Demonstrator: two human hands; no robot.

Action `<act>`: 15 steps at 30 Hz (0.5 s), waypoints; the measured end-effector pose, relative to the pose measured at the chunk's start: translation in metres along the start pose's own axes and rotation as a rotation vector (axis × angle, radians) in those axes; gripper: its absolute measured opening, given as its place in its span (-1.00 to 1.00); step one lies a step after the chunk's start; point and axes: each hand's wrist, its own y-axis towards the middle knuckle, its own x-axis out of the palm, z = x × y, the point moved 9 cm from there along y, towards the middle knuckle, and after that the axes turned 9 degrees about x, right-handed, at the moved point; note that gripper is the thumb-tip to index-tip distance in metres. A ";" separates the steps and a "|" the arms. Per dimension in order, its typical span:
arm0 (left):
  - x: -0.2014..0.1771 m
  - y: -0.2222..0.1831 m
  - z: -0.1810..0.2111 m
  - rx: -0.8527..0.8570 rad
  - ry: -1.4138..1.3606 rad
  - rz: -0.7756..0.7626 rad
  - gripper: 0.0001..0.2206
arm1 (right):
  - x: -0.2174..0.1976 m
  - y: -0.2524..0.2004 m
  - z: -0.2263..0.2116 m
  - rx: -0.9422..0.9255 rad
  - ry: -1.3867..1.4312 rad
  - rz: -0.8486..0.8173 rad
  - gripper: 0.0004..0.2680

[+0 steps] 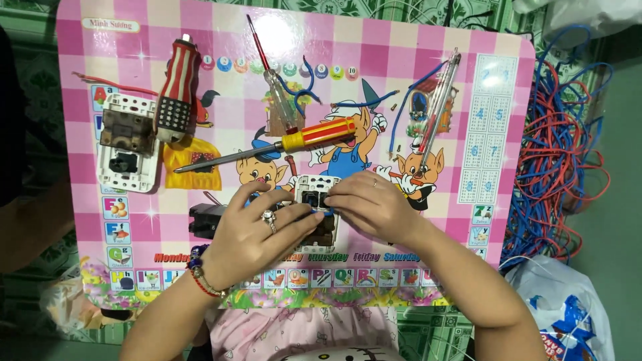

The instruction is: The person strips the insulation from blue wires and inserts them into the terminals of a white electrical switch. They use a screwdriver to tighten the terminal screws and secure the connections.

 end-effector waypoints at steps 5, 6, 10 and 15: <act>0.004 -0.003 -0.002 -0.024 -0.038 -0.033 -0.92 | -0.007 -0.002 0.008 0.029 0.110 -0.004 -0.90; 0.005 -0.004 -0.003 -0.030 -0.034 -0.031 -0.92 | -0.011 -0.002 0.009 0.027 0.115 0.032 -0.89; 0.010 -0.010 -0.003 -0.053 -0.046 -0.019 -0.92 | -0.048 -0.014 0.028 0.003 0.100 0.231 -0.86; -0.005 -0.007 -0.015 -0.127 -0.060 -0.006 -0.87 | -0.082 -0.016 0.047 0.104 -0.052 0.498 -0.85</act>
